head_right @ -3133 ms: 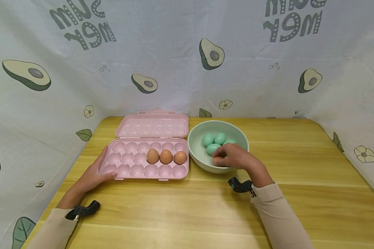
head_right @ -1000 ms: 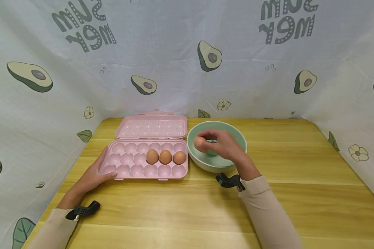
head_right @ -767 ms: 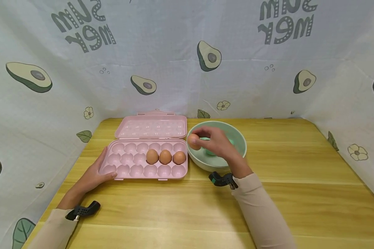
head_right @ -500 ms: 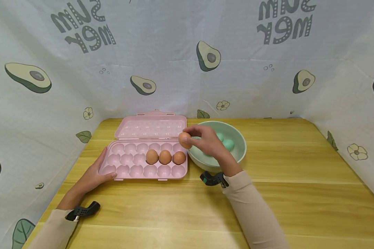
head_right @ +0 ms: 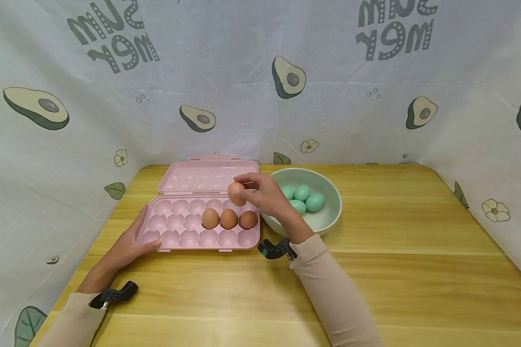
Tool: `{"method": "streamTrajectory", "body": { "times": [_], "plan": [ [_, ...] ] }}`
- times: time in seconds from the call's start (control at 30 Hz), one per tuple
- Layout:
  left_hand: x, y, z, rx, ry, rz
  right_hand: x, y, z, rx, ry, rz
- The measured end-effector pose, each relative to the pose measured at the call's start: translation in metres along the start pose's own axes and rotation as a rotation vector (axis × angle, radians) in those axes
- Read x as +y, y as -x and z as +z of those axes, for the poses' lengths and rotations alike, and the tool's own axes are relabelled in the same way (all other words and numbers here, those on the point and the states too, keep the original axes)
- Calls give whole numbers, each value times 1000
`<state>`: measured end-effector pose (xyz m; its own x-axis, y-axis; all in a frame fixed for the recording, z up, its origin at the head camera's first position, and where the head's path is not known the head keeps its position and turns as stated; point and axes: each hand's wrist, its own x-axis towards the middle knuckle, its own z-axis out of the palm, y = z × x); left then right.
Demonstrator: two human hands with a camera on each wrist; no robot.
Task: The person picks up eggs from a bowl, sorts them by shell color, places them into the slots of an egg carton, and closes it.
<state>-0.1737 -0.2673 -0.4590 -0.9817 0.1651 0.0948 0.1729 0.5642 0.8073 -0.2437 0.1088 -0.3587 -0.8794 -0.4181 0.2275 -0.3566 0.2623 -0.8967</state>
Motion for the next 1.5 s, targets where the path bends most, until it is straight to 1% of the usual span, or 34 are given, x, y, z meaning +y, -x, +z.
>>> {"method": "streamTrajectory", "body": {
  "times": [0.13,0.4,0.5,0.73,0.97,1.07,1.2,1.5],
  "plan": [
    [0,1,-1,0,4,0,-1,-5,12,-14,-18,-14],
    [-1,5,-3,1,1,-13,-7,-14,37,-32,-57,53],
    [-2,7,-5,1,-3,-16,-8,-16,45,-36,-64,51],
    [-3,9,-6,3,-13,-9,-8,-20,61,-71,-47,7],
    [-5,8,-5,4,-16,-12,-6,-26,76,-71,-39,21],
    [-5,7,-5,2,-8,-13,-4,-28,82,-70,-36,20],
    [-4,7,-4,1,-6,-17,-2,-32,88,-60,-22,46],
    [-2,2,0,-3,7,-6,0,-34,92,-40,12,69]
  ]
}}
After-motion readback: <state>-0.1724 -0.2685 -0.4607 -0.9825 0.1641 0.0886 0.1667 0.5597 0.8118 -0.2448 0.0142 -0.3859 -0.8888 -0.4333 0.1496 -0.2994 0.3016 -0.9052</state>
